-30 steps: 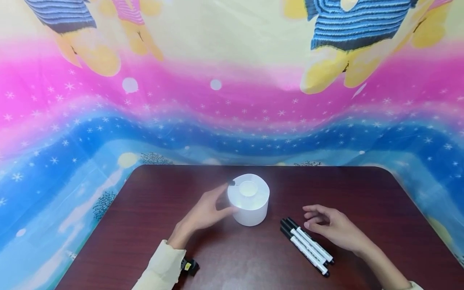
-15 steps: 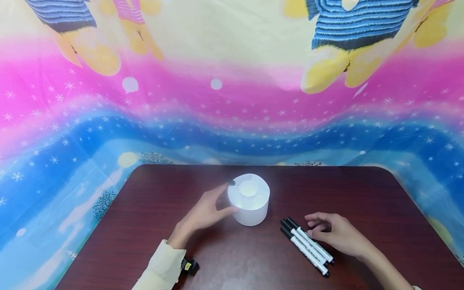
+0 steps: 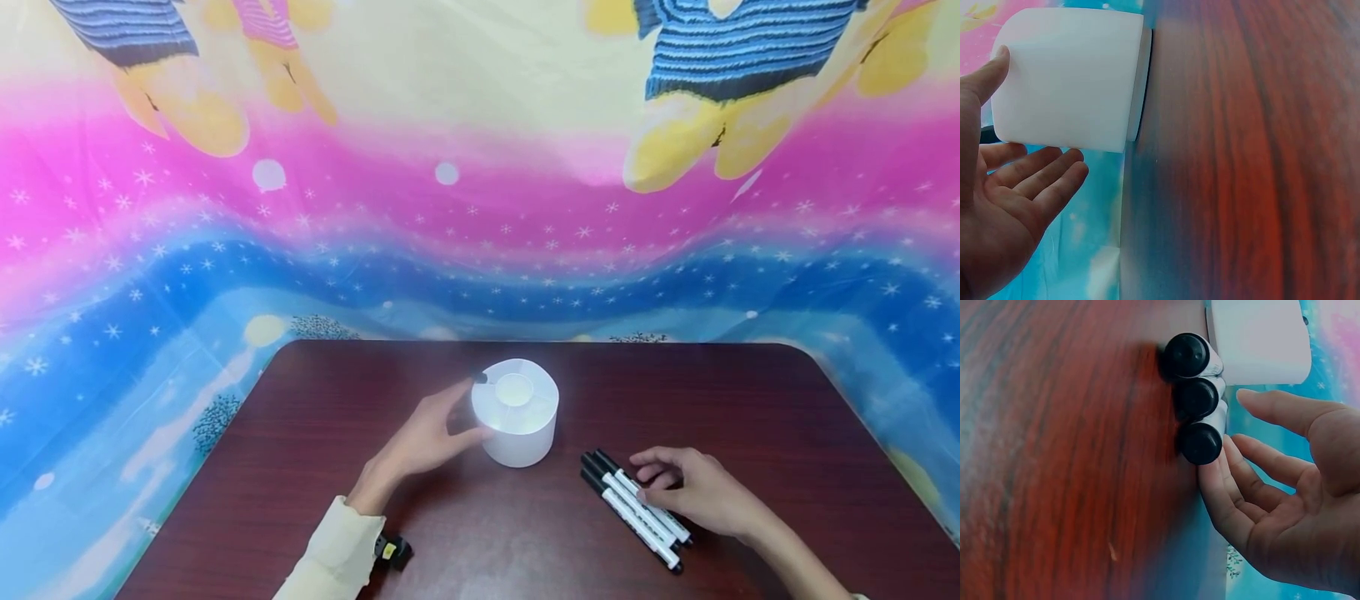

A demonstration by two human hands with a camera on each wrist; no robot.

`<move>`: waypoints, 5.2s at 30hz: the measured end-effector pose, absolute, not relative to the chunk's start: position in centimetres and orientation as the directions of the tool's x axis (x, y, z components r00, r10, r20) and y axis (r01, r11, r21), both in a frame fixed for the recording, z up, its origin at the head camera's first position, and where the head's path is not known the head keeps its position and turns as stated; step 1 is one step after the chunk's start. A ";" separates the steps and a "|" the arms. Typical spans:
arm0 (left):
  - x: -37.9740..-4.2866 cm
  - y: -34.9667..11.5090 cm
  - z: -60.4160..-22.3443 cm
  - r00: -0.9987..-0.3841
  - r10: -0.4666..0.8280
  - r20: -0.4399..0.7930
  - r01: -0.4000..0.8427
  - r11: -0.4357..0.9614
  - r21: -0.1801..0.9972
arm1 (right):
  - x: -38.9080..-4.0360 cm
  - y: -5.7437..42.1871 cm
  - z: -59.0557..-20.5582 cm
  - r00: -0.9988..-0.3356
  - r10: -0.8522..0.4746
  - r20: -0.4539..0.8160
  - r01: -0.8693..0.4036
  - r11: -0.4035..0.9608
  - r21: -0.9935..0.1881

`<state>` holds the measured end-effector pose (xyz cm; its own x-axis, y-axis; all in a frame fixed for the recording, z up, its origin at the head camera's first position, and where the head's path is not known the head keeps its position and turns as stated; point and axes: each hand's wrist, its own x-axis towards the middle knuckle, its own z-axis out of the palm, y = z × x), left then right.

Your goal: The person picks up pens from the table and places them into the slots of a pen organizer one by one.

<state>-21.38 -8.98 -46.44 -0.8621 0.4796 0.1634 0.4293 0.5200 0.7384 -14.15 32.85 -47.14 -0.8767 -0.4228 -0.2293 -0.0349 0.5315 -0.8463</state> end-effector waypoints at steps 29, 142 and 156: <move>-21.5 -9.0 -46.3 -0.870 0.471 0.149 0.415 0.535 0.736 | -15.0 32.5 -46.3 -0.879 -0.439 -0.189 -0.132 0.603 -0.787; -21.9 -9.0 -46.4 -0.868 0.468 0.164 0.428 0.541 0.724 | -22.2 21.9 -38.7 -0.962 -0.190 0.197 -0.235 0.204 -0.950; -22.0 -9.0 -46.5 -0.863 0.474 0.173 0.439 0.536 0.722 | -22.0 21.7 -39.2 -0.971 -0.186 0.151 -0.197 0.262 -0.945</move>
